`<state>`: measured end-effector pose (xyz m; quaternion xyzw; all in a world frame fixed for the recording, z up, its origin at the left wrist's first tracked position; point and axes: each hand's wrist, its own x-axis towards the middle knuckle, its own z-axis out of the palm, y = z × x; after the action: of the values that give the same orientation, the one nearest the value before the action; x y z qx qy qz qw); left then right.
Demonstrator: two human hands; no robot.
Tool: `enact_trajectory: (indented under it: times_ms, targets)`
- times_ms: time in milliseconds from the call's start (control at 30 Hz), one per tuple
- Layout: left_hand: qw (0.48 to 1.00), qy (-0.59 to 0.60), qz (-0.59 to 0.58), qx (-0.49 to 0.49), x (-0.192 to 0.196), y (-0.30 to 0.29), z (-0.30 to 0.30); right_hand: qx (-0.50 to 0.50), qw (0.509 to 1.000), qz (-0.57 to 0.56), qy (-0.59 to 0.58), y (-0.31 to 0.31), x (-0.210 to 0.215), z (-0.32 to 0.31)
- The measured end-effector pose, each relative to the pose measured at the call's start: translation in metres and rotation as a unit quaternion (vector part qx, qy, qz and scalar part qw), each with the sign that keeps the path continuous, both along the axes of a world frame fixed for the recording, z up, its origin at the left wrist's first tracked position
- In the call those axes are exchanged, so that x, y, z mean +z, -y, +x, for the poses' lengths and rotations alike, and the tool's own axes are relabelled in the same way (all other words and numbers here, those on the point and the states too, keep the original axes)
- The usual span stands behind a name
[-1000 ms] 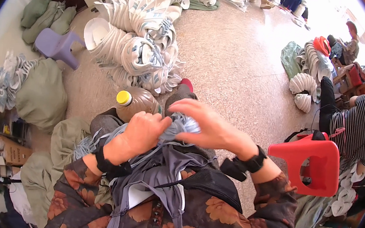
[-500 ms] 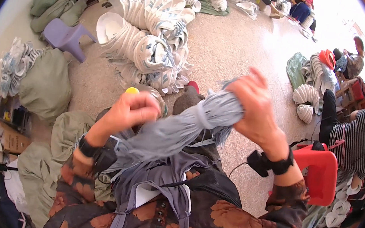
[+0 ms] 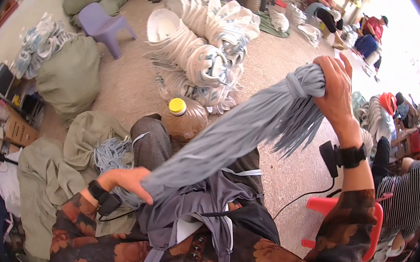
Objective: Sorting and organizing bundles of shoe laces and stacking shoe components in a manufacturing environment.
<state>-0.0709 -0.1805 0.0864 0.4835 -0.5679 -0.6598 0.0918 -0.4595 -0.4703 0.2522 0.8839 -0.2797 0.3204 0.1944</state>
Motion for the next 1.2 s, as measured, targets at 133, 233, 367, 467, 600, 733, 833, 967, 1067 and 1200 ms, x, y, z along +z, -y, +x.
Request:
enact_trajectory:
  times_ms: [133,233,367,467,600,733,833,967,1067,1200]
  targets:
    - [0.787,0.310,-0.411,0.340,0.065,-0.020,0.084,0.048,0.997,-0.059,0.008,0.011,0.036,0.057]
    - [0.445,0.557,-0.564,0.416,0.154,-0.041,0.131,0.101,0.989,-0.093,0.047,0.005,0.066,0.105]
    - [0.196,0.644,-0.647,0.357,0.207,-0.084,0.159,0.143,0.973,-0.141,0.115,-0.014,0.106,0.140]
    - [0.319,0.616,-0.613,0.377,0.182,-0.115,0.162,0.160,0.971,-0.093,0.154,-0.019,0.115,0.143]
    - [0.747,0.433,-0.328,0.382,0.159,-0.149,0.136,0.199,0.963,-0.067,0.166,-0.040,0.117,0.126]
    - [0.779,0.383,-0.283,0.407,0.124,-0.106,0.131,0.230,0.961,-0.156,0.005,-0.076,0.109,0.120]
    - [0.833,0.248,-0.360,0.340,0.112,-0.024,0.091,0.184,0.976,-0.119,-0.016,-0.085,0.095,0.116]
    - [0.883,0.069,-0.352,0.302,0.117,0.068,0.027,0.153,0.985,-0.077,0.029,-0.064,0.088,0.084]
    - [0.902,-0.005,-0.381,0.204,0.064,0.137,0.023,0.103,0.990,-0.095,0.015,-0.063,0.095,0.058]
    - [0.957,-0.180,0.006,0.230,-0.034,0.142,0.009,0.020,0.996,-0.074,0.038,-0.050,0.079,0.019]
